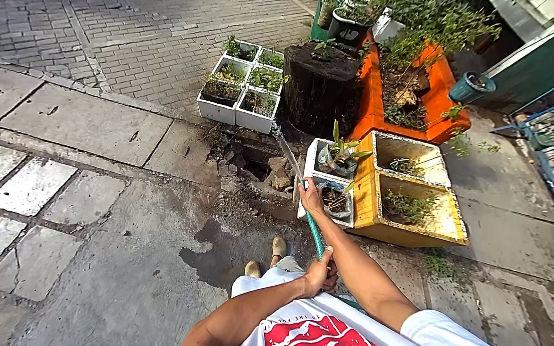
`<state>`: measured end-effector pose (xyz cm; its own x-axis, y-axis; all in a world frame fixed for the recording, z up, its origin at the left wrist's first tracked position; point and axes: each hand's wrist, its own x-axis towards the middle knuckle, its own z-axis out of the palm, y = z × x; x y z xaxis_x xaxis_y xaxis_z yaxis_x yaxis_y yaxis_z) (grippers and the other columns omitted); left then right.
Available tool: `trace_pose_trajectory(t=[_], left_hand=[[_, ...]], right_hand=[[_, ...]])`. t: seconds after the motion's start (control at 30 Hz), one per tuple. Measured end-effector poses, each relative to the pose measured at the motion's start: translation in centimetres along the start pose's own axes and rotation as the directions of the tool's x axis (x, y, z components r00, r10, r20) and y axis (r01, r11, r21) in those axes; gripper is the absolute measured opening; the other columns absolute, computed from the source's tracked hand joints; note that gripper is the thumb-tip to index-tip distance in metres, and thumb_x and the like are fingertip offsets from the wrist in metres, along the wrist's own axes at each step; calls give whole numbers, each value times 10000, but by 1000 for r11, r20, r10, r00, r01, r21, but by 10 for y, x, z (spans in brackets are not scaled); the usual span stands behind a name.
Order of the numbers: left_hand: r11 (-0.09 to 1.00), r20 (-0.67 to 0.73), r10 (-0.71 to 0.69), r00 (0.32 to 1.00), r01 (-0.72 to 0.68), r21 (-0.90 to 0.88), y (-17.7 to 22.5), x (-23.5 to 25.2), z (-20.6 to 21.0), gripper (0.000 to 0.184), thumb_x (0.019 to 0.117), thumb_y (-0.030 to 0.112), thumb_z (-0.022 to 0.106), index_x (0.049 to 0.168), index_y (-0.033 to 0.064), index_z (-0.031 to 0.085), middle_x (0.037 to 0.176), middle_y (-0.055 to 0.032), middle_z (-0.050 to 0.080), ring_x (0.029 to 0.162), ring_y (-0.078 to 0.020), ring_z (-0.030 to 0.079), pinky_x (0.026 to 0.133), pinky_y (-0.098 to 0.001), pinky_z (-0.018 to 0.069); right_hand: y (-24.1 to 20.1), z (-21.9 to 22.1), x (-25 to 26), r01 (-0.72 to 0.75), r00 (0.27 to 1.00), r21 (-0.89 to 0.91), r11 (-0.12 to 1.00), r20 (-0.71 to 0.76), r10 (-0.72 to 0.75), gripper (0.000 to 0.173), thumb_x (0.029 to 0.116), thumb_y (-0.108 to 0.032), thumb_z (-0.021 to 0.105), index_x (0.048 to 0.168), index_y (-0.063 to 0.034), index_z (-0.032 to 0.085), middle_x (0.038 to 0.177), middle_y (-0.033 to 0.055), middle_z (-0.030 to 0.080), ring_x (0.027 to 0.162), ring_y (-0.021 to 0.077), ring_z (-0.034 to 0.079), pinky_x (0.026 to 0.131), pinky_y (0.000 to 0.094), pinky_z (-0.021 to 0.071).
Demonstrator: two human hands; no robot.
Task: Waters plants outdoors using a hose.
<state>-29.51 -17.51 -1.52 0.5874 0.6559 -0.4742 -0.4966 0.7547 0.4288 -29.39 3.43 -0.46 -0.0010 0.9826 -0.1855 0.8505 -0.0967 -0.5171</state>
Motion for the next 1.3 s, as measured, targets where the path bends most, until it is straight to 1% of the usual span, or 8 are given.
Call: trace_pose_trajectory(t=[0.23, 0.47, 0.57, 0.67, 0.77, 0.9, 1.1, 1.3], left_hand=[[1000, -6, 6, 1000, -6, -6, 0, -2, -2, 630, 1080, 609, 181, 659, 190, 390, 471, 57, 276, 371, -76, 244, 386, -235, 244], [1000, -7, 3, 1000, -3, -18, 1, -3, -3, 642, 1076, 618, 176, 657, 184, 395, 468, 55, 281, 367, -79, 254, 383, -240, 261], [1000, -12, 5, 1000, -5, -1, 2, -3, -4, 639, 1077, 614, 171, 667, 184, 405, 474, 61, 286, 373, -74, 254, 387, -236, 255], [1000, -18, 6, 1000, -5, 6, 4, -5, -4, 637, 1079, 610, 170, 660, 188, 396, 470, 64, 282, 369, -70, 250, 384, -231, 252], [1000, -11, 9, 1000, -9, 0, 4, -4, -7, 635, 1077, 615, 172, 665, 189, 398, 476, 61, 281, 372, -75, 244, 385, -235, 245], [1000, -9, 16, 1000, -16, -17, 5, -5, -10, 637, 1077, 616, 175, 663, 186, 396, 473, 58, 277, 369, -76, 242, 382, -236, 242], [999, -30, 29, 999, -30, -34, 9, -11, -17, 645, 1067, 638, 194, 653, 187, 395, 475, 57, 275, 372, -79, 241, 382, -240, 243], [999, -28, 12, 1000, -13, -33, 12, -19, -32, 631, 1071, 631, 208, 659, 193, 399, 472, 66, 269, 366, -71, 239, 382, -236, 246]], right_hand=[[-3, 3, 0, 17, 1000, -14, 1000, 15, -17, 368, 1092, -291, 516, 1416, -118, 545, 1027, 238, 707, 957, 415, 700, 880, 573, 540], [-2, 5, 0, 23, 1000, -9, 1000, 19, -23, 369, 1091, -296, 516, 1414, -119, 546, 1036, 231, 708, 973, 408, 700, 889, 569, 541], [-2, 4, -3, 8, 1000, 5, 1000, -24, -8, 380, 1093, -292, 509, 1419, -100, 544, 1036, 246, 706, 971, 425, 697, 892, 581, 537], [-3, 2, -4, -17, 997, 14, 1000, -73, 18, 383, 1100, -296, 490, 1431, -109, 536, 1052, 255, 706, 988, 443, 694, 898, 590, 534], [-4, 3, -3, -4, 993, 28, 1000, -116, 7, 376, 1097, -299, 501, 1421, -113, 543, 1021, 245, 712, 962, 438, 700, 877, 586, 540], [-8, 8, -1, 8, 995, 11, 1000, -101, -7, 380, 1097, -304, 497, 1419, -107, 541, 1010, 235, 714, 943, 420, 705, 875, 574, 544], [-17, 13, -1, 34, 984, 43, 998, -177, -25, 367, 1087, -272, 519, 1408, -98, 554, 988, 234, 717, 915, 413, 712, 855, 562, 551], [-26, 14, -3, -29, 983, 76, 997, -179, 42, 388, 1093, -283, 501, 1431, -97, 542, 1054, 230, 717, 1002, 399, 704, 923, 538, 538]])
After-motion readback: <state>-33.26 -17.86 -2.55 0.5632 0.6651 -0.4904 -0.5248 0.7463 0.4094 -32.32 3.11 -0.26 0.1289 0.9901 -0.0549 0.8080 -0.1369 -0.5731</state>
